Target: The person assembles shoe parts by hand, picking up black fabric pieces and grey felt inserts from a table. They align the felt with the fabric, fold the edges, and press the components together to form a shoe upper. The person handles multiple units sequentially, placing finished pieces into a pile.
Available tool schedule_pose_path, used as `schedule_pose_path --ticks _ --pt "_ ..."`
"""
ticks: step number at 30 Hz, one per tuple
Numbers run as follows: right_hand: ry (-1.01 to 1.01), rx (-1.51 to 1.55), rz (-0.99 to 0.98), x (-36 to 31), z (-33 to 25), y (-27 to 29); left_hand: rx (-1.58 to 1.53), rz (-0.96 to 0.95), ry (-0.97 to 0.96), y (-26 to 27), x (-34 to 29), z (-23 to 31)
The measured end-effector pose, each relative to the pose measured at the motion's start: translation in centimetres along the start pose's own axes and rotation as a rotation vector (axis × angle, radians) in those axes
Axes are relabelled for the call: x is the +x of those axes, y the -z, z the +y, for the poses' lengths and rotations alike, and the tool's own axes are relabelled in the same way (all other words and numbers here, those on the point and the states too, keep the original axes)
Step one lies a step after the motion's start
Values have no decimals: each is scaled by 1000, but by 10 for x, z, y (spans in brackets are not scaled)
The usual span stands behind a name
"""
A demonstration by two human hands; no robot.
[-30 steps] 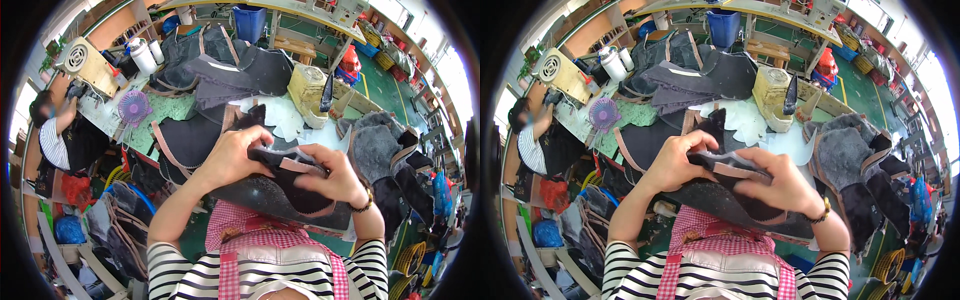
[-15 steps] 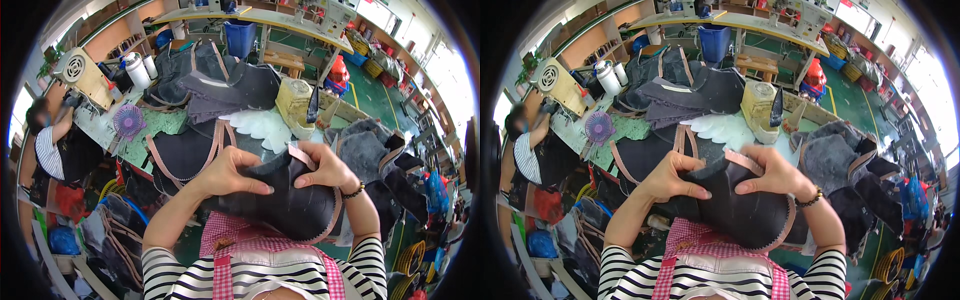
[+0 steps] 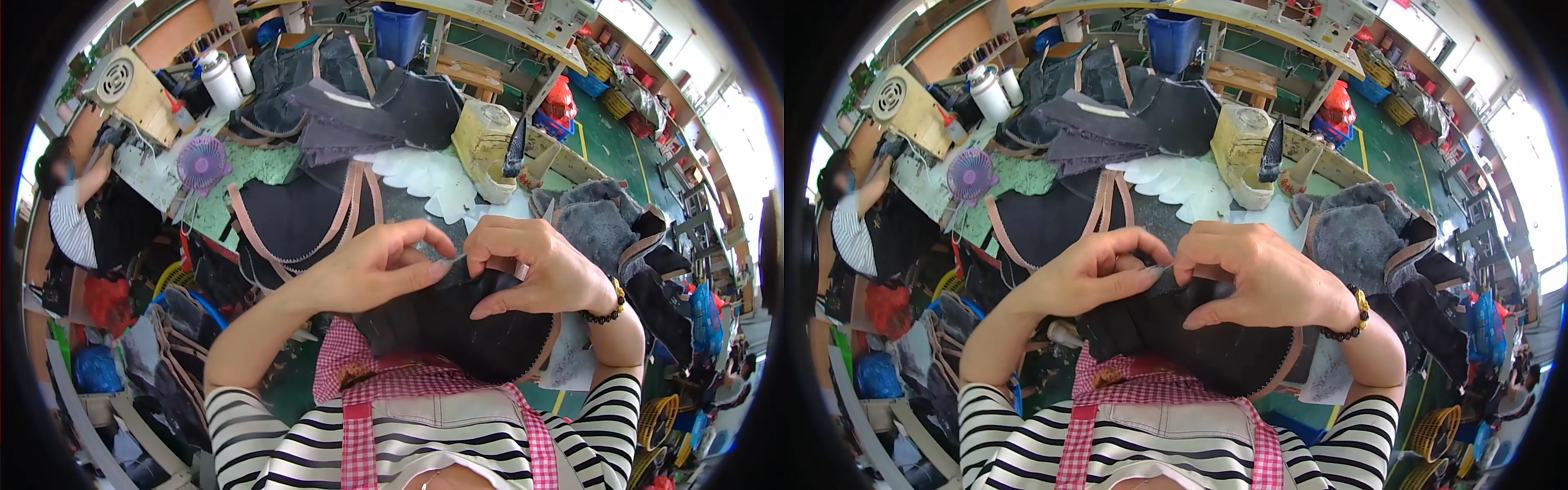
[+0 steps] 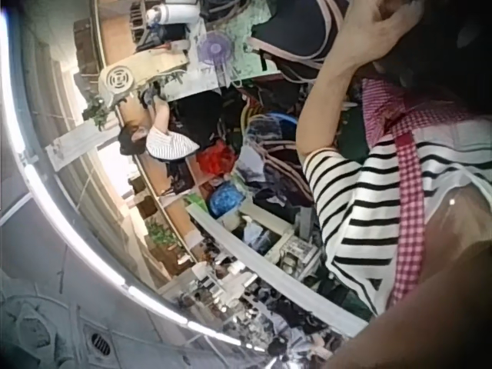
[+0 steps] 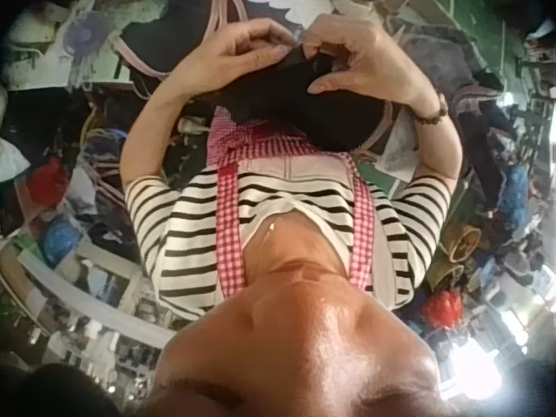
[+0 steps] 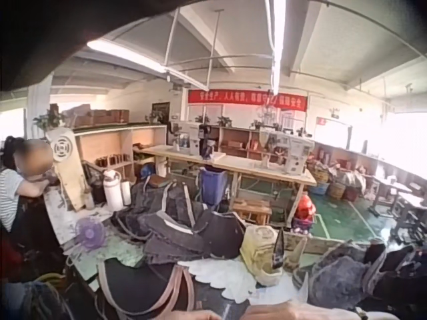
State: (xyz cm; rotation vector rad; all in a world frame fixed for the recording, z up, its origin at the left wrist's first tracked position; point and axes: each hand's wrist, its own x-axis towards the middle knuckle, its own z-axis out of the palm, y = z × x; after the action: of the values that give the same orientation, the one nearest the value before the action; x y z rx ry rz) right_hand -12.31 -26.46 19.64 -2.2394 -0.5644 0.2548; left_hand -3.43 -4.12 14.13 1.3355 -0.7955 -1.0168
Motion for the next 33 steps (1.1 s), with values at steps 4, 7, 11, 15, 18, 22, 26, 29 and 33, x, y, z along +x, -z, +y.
schedule_pose_path --ticks 4,7,11,15,18,22,26,29,33 --pt "-30 53 -53 -1 -3 -8 154 -10 21 -1 6 -15" --pt "51 92 -51 -4 0 -19 271 44 119 -6 11 -12" --pt "117 94 -25 -4 4 -21 449 130 76 -5 21 -25" --pt "43 77 118 -4 17 -27 207 -50 112 10 15 -27" --pt "-138 166 177 -7 17 -30 419 92 -42 -3 -11 -20" --pt "-274 212 174 -9 16 -28 282 142 -52 -11 -20 -20" --pt "-214 749 330 -5 10 -34 132 68 -207 -9 -25 -14" --pt "-216 932 296 -1 6 -31 116 62 -320 -6 -21 -13" --pt "124 248 269 5 2 0 170 133 -206 -7 -16 4"
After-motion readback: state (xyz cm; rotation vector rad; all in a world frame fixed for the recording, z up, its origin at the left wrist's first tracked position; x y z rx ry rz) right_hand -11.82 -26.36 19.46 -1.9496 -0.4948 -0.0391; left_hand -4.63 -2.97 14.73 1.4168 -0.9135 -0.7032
